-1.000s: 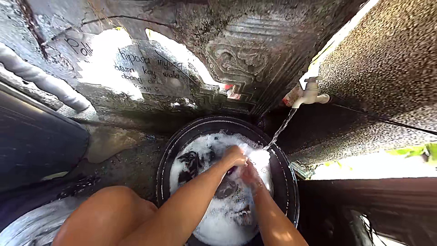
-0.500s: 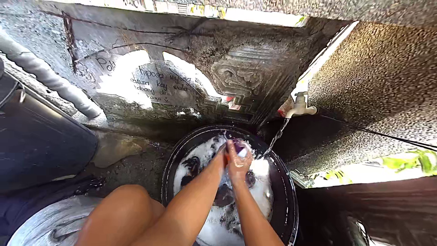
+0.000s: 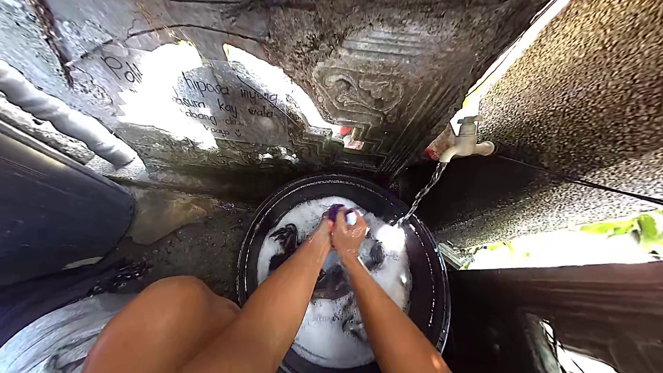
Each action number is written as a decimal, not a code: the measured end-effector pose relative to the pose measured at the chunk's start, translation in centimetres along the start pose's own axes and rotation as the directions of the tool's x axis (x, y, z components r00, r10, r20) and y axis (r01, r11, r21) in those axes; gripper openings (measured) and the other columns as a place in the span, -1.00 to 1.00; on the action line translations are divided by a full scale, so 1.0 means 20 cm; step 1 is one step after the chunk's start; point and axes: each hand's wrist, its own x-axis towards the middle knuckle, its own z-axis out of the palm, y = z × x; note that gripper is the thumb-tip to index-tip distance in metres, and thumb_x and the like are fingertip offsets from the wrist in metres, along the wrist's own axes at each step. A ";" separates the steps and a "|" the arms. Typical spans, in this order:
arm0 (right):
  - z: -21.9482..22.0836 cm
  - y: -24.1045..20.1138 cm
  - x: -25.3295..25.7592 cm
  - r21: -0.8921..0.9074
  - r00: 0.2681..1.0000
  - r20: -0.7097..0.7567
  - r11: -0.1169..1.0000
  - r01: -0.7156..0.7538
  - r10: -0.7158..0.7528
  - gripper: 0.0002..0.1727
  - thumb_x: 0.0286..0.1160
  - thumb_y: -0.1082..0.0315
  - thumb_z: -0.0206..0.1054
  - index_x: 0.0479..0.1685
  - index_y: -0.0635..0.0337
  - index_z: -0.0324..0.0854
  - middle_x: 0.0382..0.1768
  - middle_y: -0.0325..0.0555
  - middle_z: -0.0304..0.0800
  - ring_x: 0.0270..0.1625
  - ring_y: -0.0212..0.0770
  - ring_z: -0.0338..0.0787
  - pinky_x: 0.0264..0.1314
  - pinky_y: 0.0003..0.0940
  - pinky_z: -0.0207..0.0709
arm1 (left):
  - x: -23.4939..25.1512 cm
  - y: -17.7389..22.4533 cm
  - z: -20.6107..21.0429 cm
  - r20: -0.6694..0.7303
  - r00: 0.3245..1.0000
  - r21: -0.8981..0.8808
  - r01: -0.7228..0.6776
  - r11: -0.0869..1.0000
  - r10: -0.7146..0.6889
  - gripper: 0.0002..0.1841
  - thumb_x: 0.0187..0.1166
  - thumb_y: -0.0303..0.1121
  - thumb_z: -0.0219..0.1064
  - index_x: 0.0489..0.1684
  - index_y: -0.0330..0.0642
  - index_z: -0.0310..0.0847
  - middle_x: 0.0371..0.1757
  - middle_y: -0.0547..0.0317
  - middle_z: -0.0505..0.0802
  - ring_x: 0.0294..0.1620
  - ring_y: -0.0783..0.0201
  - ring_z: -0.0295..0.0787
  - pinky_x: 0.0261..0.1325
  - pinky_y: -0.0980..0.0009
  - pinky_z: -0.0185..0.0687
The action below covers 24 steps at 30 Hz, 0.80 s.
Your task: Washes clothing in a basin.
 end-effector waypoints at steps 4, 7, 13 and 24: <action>-0.12 0.51 0.18 -0.501 0.949 0.169 0.852 -0.149 0.266 -0.36 0.72 -0.21 0.10 0.26 0.16 0.78 0.55 0.37 0.51 0.58 0.42 0.48 0.62 0.46 0.25 | 0.28 -0.08 -0.05 -0.290 0.957 0.556 0.185 0.810 -0.020 -0.46 0.78 0.00 0.19 0.26 -0.42 0.62 0.18 -0.34 0.77 0.22 -0.17 0.71 0.27 -0.17 0.61; -0.16 0.75 0.00 -0.786 0.943 0.233 0.617 0.040 0.236 -0.30 0.71 -0.28 -0.01 0.46 0.04 0.68 0.47 0.38 0.61 0.35 0.42 0.71 0.39 0.44 0.45 | 0.35 -0.32 -0.28 -0.192 0.968 0.897 0.107 0.429 0.161 -0.34 0.82 0.15 0.00 0.52 -0.28 0.52 0.38 -0.39 0.72 0.44 -0.27 0.67 0.49 -0.25 0.54; -0.11 0.92 -0.24 -0.714 0.759 0.567 0.649 0.261 0.319 -0.35 0.60 -0.02 0.25 0.55 0.25 0.57 0.56 0.49 0.49 0.66 0.46 0.40 0.67 0.42 0.16 | 0.16 -0.60 -0.43 -0.065 0.994 0.980 0.048 -0.192 -0.084 -0.38 0.86 0.00 -0.10 0.76 -0.22 0.29 0.61 -0.31 0.57 0.56 -0.27 0.59 0.51 -0.27 0.52; -0.20 0.74 -0.02 0.412 0.715 0.340 0.586 -0.698 0.611 -0.50 0.85 0.08 0.08 0.48 0.27 0.53 0.16 0.08 0.82 0.14 -0.14 0.82 0.20 -0.12 0.73 | 0.14 -0.05 -0.13 -0.008 0.986 0.587 0.138 0.798 -0.165 -0.55 0.49 -0.13 0.48 0.20 -0.25 0.68 0.05 -0.14 0.83 0.03 -0.02 0.77 0.07 -0.02 0.70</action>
